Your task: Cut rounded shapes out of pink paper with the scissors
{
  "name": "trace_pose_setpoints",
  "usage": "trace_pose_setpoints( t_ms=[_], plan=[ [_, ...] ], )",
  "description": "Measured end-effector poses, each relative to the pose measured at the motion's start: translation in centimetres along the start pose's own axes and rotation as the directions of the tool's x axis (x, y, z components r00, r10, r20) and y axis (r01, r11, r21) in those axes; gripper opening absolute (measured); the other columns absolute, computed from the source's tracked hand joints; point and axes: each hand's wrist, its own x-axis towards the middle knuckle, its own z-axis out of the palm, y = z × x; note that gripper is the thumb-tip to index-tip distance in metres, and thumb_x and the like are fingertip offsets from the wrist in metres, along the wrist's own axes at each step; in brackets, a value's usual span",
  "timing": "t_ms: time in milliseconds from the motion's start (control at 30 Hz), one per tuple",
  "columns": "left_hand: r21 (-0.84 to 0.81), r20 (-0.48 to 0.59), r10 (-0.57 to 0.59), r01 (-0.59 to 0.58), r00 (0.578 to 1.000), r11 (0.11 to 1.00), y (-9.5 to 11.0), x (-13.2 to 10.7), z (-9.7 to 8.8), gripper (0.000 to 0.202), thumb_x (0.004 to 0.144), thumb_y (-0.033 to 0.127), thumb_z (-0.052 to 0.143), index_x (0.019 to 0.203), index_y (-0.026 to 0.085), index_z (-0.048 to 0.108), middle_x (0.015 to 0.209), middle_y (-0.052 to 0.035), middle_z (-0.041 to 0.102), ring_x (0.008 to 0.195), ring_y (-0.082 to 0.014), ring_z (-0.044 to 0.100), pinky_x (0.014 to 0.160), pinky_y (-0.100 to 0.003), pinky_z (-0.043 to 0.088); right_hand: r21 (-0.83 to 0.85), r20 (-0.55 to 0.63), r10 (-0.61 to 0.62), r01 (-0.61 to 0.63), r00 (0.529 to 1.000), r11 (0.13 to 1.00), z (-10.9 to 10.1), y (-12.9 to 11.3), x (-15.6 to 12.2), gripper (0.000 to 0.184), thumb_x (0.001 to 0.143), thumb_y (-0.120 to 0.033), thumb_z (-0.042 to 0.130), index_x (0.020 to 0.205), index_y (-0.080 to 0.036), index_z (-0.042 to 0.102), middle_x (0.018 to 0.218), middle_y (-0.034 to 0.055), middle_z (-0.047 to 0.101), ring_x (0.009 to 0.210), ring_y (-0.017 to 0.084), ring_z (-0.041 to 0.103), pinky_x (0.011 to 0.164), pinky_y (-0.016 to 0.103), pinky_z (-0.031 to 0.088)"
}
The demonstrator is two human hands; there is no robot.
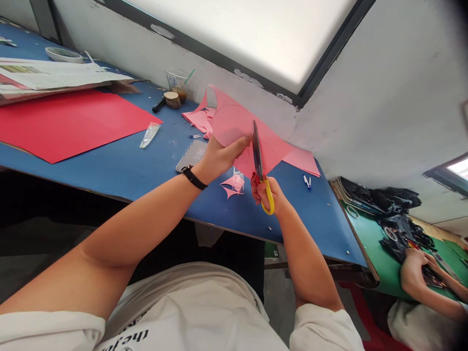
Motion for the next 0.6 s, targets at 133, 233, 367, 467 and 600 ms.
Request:
trace_pose_setpoints(
  t_ms=[133, 233, 367, 467, 600],
  plan=[
    [-0.001, 0.005, 0.020, -0.020, 1.000, 1.000, -0.24, 0.01, -0.07, 0.059, 0.089, 0.061, 0.100, 0.066, 0.024, 0.060, 0.063, 0.0028, 0.051, 0.063, -0.0146, 0.053, 0.060, -0.032, 0.049, 0.006, 0.001, -0.003, 0.003, 1.000, 1.000, -0.10, 0.22, 0.04, 0.080, 0.091, -0.105, 0.068, 0.091, -0.027, 0.053, 0.065, -0.0064, 0.048, 0.051, 0.013, 0.041, 0.045, 0.031, 0.045],
    [-0.008, 0.011, 0.033, -0.033, 0.999, 0.999, -0.37, -0.03, -0.15, 0.060, 0.088, 0.062, 0.100, 0.067, 0.024, 0.060, 0.064, 0.0027, 0.052, 0.063, -0.0141, 0.053, 0.060, -0.032, 0.049, 0.018, -0.002, 0.000, 0.000, 1.000, 1.000, -0.12, 0.43, 0.09, 0.079, 0.091, -0.104, 0.069, 0.090, -0.027, 0.053, 0.064, -0.0068, 0.047, 0.050, 0.012, 0.040, 0.045, 0.031, 0.044],
    [0.011, -0.007, 0.028, -0.028, 1.000, 1.000, -0.20, -0.06, -0.10, 0.058, 0.088, 0.060, 0.100, 0.067, 0.023, 0.060, 0.064, 0.0025, 0.053, 0.063, -0.0136, 0.051, 0.059, -0.031, 0.047, 0.028, -0.001, 0.006, -0.006, 1.000, 1.000, -0.16, 0.63, 0.13, 0.078, 0.090, -0.102, 0.072, 0.089, -0.027, 0.053, 0.065, -0.0067, 0.047, 0.050, 0.013, 0.041, 0.044, 0.030, 0.045],
    [0.018, -0.009, 0.034, -0.034, 0.999, 0.999, 0.06, -0.07, 0.04, 0.057, 0.090, 0.056, 0.098, 0.065, 0.023, 0.059, 0.063, 0.0025, 0.052, 0.061, -0.0130, 0.050, 0.058, -0.031, 0.045, 0.021, -0.008, 0.000, 0.000, 1.000, 1.000, -0.20, 0.50, 0.11, 0.078, 0.090, -0.104, 0.071, 0.088, -0.027, 0.054, 0.064, -0.0065, 0.047, 0.050, 0.013, 0.043, 0.043, 0.030, 0.047],
    [0.022, -0.029, 0.021, -0.021, 0.999, 1.000, 0.14, -0.02, 0.06, 0.056, 0.093, 0.052, 0.098, 0.066, 0.023, 0.059, 0.063, 0.0023, 0.053, 0.059, -0.0131, 0.051, 0.057, -0.031, 0.045, 0.001, -0.003, -0.010, 0.010, 1.000, 1.000, -0.18, 0.07, 0.03, 0.080, 0.091, -0.105, 0.069, 0.088, -0.027, 0.054, 0.063, -0.0064, 0.048, 0.049, 0.013, 0.045, 0.045, 0.031, 0.050]
  ],
)
